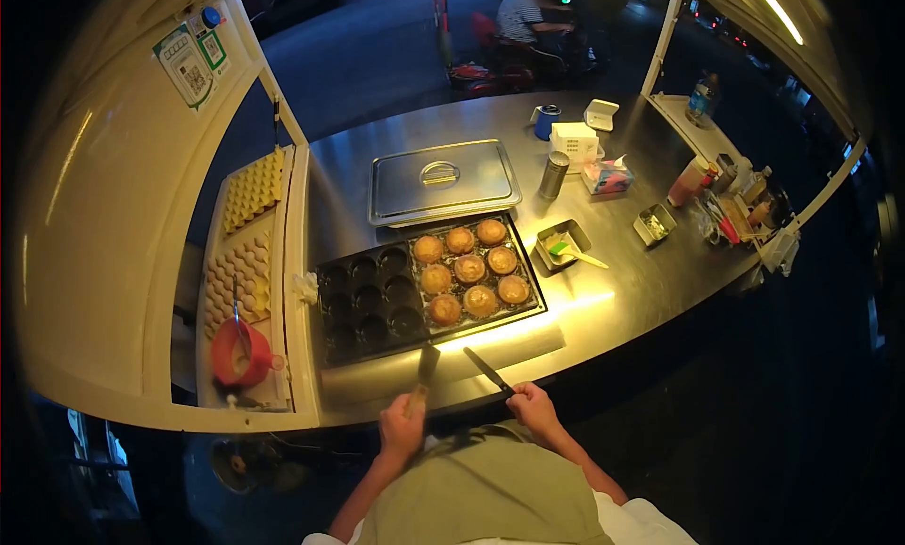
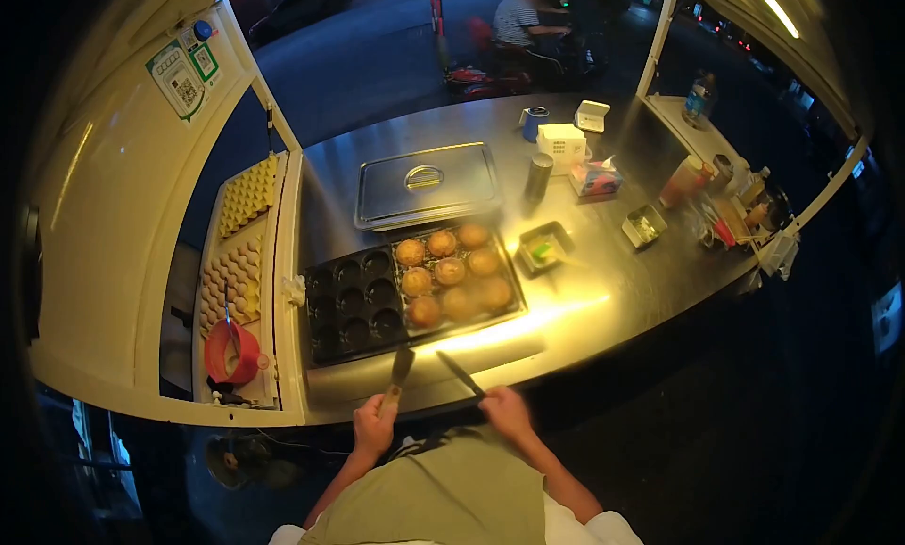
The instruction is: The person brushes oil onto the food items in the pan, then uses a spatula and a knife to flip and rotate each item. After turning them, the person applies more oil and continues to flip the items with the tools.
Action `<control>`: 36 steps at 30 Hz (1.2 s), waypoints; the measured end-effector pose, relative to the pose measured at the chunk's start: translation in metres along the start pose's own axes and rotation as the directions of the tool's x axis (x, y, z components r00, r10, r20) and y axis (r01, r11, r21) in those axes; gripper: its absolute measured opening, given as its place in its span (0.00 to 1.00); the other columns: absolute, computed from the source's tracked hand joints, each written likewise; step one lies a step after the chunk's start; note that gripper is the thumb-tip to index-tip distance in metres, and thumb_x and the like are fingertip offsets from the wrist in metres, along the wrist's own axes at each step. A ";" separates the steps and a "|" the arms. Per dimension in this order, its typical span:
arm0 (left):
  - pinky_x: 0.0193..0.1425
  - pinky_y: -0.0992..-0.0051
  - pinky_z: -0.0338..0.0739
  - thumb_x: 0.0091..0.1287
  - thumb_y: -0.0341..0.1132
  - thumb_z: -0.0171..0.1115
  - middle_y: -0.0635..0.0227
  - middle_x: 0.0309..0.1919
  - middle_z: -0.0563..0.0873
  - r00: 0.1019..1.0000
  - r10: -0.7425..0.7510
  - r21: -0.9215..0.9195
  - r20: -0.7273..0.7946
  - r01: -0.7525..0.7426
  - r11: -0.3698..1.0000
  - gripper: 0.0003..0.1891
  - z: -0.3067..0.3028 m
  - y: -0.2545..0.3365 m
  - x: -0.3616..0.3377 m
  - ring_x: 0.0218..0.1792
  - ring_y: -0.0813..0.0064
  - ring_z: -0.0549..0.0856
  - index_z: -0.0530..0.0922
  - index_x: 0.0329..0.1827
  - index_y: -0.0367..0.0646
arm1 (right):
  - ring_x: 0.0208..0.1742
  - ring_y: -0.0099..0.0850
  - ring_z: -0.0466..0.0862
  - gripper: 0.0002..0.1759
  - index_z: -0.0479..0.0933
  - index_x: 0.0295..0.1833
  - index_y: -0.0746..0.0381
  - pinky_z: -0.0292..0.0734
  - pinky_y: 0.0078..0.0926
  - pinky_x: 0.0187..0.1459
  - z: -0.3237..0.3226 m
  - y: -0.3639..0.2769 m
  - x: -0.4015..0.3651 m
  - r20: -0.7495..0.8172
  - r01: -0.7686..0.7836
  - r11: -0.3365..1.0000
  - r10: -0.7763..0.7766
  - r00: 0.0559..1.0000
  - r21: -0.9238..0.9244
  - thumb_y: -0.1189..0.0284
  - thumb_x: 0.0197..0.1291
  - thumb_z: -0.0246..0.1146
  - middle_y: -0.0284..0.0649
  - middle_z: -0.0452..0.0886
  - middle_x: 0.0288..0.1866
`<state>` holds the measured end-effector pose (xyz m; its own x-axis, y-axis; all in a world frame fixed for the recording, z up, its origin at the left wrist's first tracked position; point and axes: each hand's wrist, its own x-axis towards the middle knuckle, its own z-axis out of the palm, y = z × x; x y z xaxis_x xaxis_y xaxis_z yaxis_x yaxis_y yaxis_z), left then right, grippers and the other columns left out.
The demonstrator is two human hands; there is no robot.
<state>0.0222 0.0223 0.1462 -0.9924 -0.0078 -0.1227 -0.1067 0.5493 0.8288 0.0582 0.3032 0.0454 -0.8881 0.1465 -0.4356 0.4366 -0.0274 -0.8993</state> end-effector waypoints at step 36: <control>0.29 0.77 0.71 0.71 0.31 0.61 0.74 0.23 0.81 0.998 -0.021 -0.107 -0.060 0.014 0.994 0.11 0.108 0.046 0.102 0.23 0.85 0.77 0.84 0.46 0.31 | 0.46 0.46 0.85 0.33 0.74 0.66 0.68 0.80 0.45 0.53 -0.173 -0.104 0.217 -0.577 0.214 0.976 -0.148 0.803 0.047 0.65 0.59 0.75 0.47 0.85 0.45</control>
<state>-0.0769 0.1372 0.1125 -0.9919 -0.0690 -0.1068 -0.1266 0.4565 0.8807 -0.1545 0.5091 0.0512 -0.6954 0.6921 -0.1936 0.2289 -0.0420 -0.9725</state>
